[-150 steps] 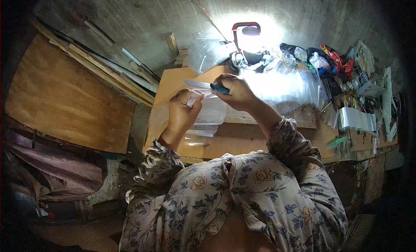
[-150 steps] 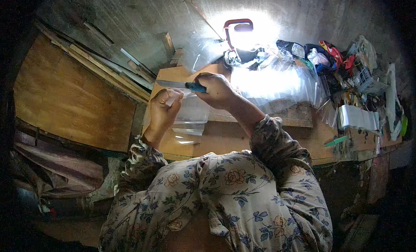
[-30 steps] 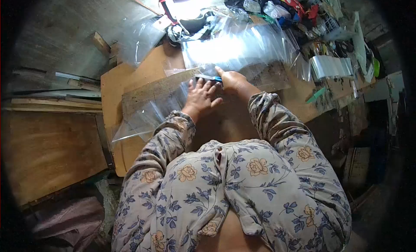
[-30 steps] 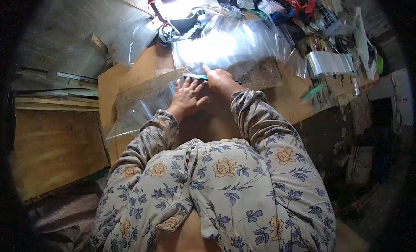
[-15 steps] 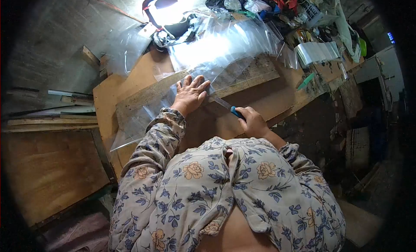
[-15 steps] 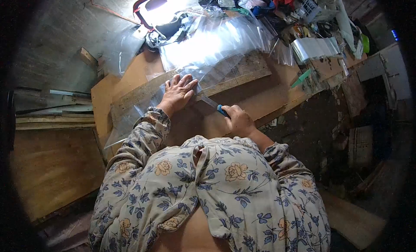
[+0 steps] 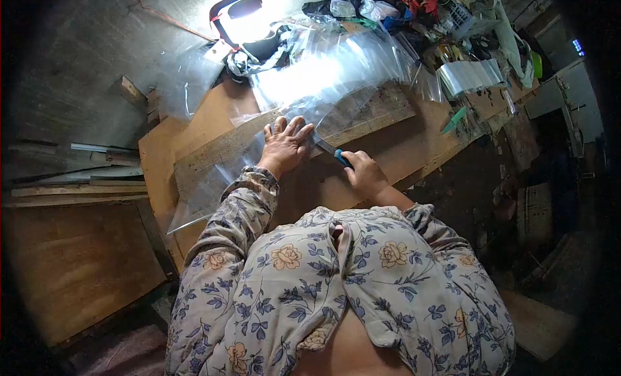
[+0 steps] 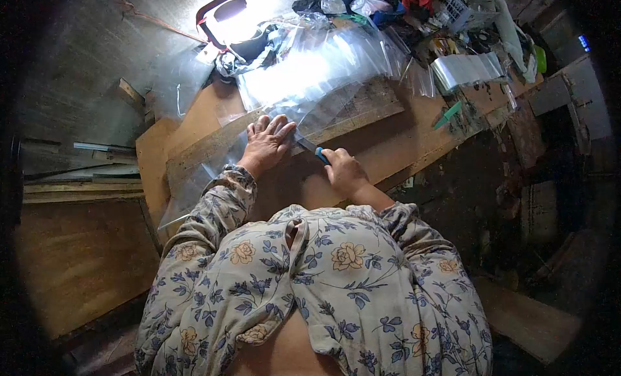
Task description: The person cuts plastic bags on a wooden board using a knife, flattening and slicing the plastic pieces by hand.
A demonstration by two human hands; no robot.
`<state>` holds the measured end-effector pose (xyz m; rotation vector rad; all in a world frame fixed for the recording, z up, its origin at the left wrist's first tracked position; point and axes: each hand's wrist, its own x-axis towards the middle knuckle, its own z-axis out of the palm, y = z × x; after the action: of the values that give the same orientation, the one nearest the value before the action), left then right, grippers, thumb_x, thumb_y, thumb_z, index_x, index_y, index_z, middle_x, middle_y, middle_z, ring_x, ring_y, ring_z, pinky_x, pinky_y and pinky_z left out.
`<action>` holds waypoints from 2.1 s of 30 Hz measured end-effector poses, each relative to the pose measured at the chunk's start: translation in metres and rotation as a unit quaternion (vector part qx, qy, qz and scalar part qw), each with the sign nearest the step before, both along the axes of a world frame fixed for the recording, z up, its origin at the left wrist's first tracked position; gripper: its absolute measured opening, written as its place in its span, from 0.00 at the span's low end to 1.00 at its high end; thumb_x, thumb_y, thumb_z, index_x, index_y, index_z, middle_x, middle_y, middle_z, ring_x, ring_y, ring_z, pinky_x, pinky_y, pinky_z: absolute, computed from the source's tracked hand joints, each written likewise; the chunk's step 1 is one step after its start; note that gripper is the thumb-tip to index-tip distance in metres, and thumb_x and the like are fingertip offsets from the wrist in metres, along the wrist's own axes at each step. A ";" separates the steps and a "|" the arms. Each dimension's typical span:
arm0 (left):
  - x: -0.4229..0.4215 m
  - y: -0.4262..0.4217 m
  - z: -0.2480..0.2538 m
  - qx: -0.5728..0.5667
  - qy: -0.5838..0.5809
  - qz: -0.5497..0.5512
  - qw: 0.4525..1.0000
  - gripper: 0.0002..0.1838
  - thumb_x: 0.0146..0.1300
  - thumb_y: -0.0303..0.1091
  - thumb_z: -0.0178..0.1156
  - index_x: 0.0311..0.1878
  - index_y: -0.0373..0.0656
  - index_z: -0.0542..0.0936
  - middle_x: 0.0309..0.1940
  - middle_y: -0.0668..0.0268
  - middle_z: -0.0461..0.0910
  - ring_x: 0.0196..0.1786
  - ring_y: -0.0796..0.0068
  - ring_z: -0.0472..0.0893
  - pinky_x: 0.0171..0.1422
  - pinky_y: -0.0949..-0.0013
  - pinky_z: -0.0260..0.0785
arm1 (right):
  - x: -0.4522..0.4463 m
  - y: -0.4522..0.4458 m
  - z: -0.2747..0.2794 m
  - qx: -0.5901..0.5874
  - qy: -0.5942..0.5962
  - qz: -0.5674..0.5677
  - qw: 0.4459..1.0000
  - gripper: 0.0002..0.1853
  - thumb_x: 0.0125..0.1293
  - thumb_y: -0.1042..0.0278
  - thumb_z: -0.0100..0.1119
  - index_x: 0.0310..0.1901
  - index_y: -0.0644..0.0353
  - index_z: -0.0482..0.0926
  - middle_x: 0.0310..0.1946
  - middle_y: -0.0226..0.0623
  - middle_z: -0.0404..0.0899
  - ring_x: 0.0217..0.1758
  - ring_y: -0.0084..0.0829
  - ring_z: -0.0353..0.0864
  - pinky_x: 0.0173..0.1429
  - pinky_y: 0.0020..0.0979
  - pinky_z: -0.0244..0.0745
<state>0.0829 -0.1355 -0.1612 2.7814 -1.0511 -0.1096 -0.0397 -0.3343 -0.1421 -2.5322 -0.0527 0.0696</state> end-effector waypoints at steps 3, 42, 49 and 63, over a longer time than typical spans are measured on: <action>-0.002 -0.001 -0.005 0.003 -0.003 0.018 1.000 0.27 0.56 0.46 0.48 0.62 0.63 0.62 0.64 0.72 0.55 0.66 0.59 0.50 0.64 0.47 0.38 | 0.015 0.013 -0.011 0.007 -0.005 -0.007 1.000 0.19 0.55 0.73 0.54 0.50 0.58 0.69 0.40 0.46 0.70 0.41 0.49 0.74 0.45 0.41 0.71; -0.040 0.045 0.000 0.028 0.014 0.306 0.951 0.37 0.53 0.52 0.52 0.64 0.47 0.57 0.68 0.54 0.43 0.70 0.51 0.41 0.67 0.43 0.29 | 0.209 -0.066 -0.020 -0.097 -0.078 -0.095 0.988 0.15 0.52 0.74 0.50 0.43 0.62 0.71 0.34 0.59 0.75 0.38 0.54 0.75 0.43 0.46 0.71; -0.045 0.050 -0.017 -0.032 -0.001 0.327 0.944 0.34 0.54 0.46 0.53 0.64 0.47 0.58 0.67 0.54 0.46 0.69 0.54 0.45 0.67 0.43 0.34 | 0.234 -0.068 0.017 -0.147 -0.216 -0.090 0.961 0.16 0.53 0.73 0.56 0.44 0.66 0.68 0.40 0.53 0.70 0.43 0.48 0.72 0.45 0.38 0.70; -0.141 0.124 0.022 -0.725 0.420 0.482 0.256 0.51 0.50 0.74 0.40 0.62 0.35 0.58 0.54 0.48 0.67 0.46 0.54 0.75 0.47 0.59 0.67 | 0.144 0.100 0.019 0.080 -0.052 0.290 0.952 0.07 0.58 0.70 0.53 0.34 0.65 0.74 0.34 0.46 0.75 0.39 0.46 0.76 0.42 0.37 0.71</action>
<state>-0.0577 -0.0116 -0.1393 0.6980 0.7703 -0.2207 0.1043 -0.2343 -0.1227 -2.2757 -0.8110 0.1561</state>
